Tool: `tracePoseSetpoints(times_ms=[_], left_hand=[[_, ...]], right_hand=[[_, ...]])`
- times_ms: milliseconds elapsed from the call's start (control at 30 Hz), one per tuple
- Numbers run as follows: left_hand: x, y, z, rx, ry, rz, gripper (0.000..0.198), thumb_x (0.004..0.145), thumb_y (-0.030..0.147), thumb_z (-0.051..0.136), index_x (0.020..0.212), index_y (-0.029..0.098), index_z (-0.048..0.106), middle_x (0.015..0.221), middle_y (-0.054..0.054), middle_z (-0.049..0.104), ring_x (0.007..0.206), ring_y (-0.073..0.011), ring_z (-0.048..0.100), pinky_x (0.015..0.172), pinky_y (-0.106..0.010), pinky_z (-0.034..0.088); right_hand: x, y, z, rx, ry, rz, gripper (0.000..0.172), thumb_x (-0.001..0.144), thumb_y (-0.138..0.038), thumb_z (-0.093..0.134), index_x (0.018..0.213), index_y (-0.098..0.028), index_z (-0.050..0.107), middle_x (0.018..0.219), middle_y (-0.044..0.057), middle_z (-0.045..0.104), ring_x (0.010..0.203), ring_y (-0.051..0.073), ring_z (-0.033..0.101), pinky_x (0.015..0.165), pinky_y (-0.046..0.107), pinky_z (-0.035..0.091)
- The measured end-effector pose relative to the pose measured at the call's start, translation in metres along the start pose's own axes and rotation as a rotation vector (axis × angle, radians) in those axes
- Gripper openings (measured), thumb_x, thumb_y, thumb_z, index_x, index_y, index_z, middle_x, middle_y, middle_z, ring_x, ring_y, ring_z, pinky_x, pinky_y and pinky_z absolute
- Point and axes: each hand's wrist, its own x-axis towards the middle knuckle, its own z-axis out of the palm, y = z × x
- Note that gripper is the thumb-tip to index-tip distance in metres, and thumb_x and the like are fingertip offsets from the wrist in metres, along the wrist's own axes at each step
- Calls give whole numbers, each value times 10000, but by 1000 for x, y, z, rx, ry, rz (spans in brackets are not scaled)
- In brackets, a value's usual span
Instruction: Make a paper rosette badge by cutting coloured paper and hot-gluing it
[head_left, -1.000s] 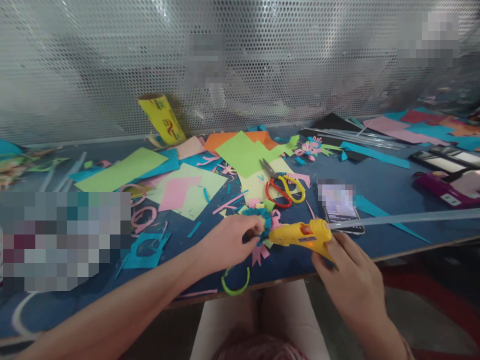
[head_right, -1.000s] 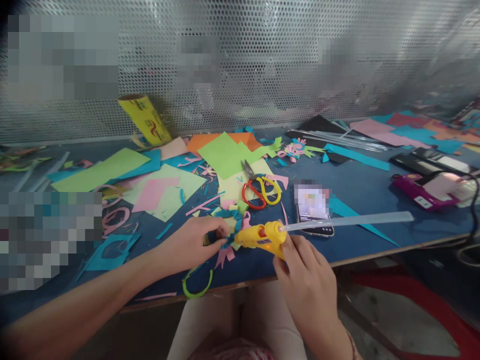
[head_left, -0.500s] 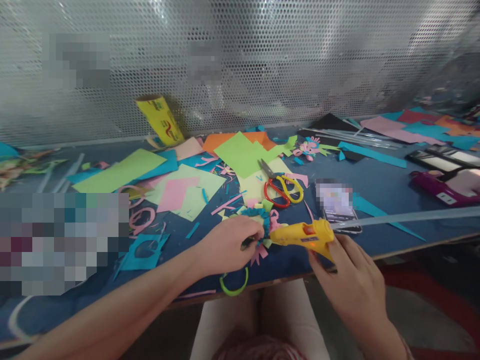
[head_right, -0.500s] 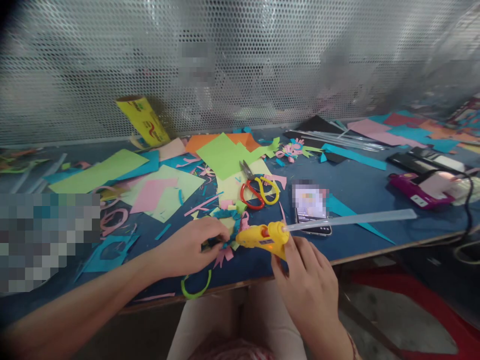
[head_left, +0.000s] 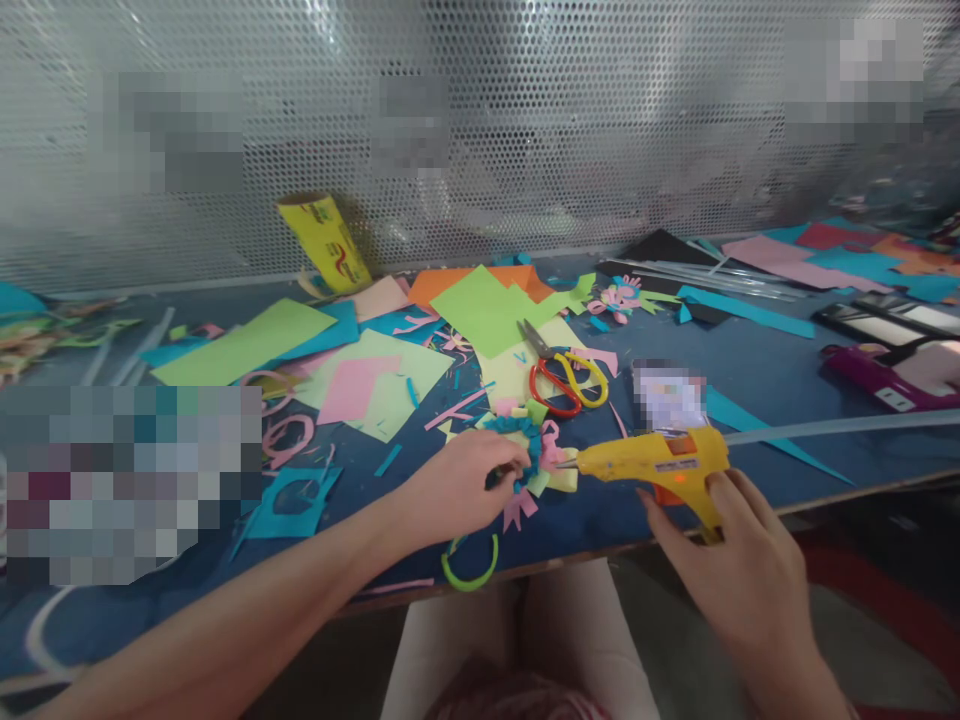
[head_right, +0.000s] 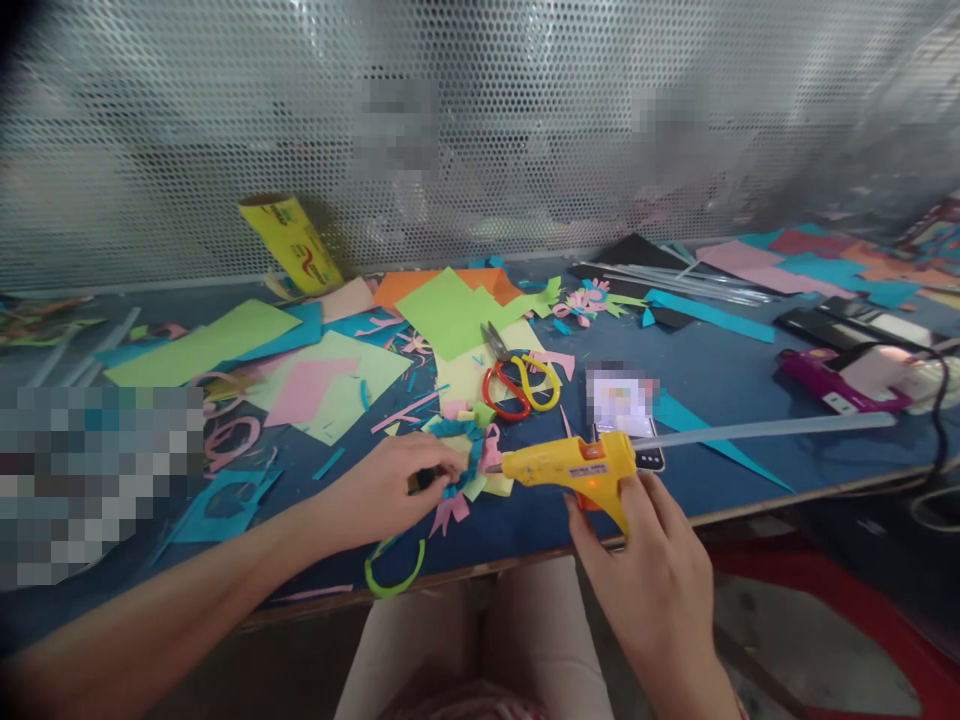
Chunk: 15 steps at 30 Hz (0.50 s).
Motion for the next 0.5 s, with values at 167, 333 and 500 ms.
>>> tracePoseSetpoints(times_ms=[167,333,500], left_hand=[[-2,1,3,46,11,72,205,769,126,462,836,179,648,826,-36,656,781,-144,575,743,-255,437],[-2,-1,5,73,9,94,196,788,141,472,830,181,659,827,-44,645,790,-146,568,768,-280,439],[-2,-3,7,115,9,117,182,799,171,482,810,185,663,791,-46,635,762,-152,561,719,-289,430]], right_hand=[[1,3,-3,1,-8,43,278,735,-476,521,751,-202,481,786,52,572,648,159,520,522,256,371],[2,10,-2,9,-2,52,265,734,-460,529,712,-203,468,710,42,539,635,163,510,513,266,355],[3,14,-2,8,18,42,263,726,-453,539,684,-205,461,680,35,523,619,160,506,504,270,342]])
